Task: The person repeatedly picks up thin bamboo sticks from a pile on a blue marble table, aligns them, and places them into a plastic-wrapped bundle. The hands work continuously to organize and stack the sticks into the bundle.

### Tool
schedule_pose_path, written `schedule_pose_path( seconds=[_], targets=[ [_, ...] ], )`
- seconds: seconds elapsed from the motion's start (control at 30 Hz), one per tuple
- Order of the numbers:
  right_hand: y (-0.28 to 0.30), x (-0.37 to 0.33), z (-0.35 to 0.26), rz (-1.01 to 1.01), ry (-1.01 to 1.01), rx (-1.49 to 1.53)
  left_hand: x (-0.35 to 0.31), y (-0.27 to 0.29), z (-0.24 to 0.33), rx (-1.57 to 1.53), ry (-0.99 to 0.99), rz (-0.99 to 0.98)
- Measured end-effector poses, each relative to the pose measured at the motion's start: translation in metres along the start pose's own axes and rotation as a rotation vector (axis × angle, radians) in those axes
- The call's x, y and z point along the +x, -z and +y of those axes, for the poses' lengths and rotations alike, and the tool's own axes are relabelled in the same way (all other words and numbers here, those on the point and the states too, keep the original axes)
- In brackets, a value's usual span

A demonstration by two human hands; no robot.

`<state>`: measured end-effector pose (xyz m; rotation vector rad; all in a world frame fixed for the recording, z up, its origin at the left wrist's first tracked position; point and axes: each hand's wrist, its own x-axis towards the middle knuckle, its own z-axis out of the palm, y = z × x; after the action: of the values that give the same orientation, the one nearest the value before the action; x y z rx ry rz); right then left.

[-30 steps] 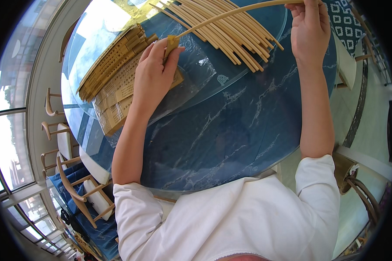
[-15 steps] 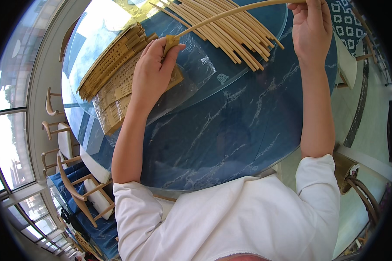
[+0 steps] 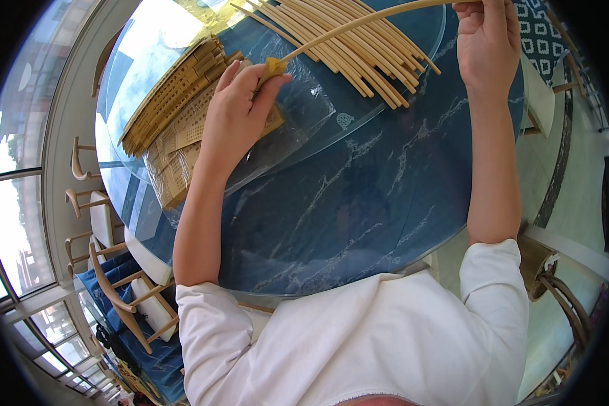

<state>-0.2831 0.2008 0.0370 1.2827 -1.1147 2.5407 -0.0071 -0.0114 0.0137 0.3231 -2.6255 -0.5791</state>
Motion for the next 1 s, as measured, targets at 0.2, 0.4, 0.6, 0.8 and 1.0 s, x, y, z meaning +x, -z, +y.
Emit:
schedule_pose_path(
  seconds=[0.2, 0.4, 0.6, 0.8, 1.0],
  targets=[
    [0.001, 0.0, 0.0, -0.029, 0.048, -0.035, -0.001, -0.004, 0.008, -0.143, 0.081, 0.073],
    [-0.002, 0.002, -0.011, 0.001, 0.037, 0.005, -0.002, -0.005, 0.007, -0.157, 0.134, 0.069],
    [-0.003, 0.001, -0.004, 0.023, 0.069, -0.006, -0.002, -0.005, 0.008, -0.138, 0.11, 0.059],
    [-0.002, 0.002, -0.014, 0.059, 0.01, -0.017, -0.002, -0.006, 0.008, -0.168, 0.106, 0.079],
    [-0.008, -0.002, -0.014, 0.024, -0.038, -0.028, -0.003, -0.004, 0.008, -0.076, 0.077, 0.027]
  ],
)
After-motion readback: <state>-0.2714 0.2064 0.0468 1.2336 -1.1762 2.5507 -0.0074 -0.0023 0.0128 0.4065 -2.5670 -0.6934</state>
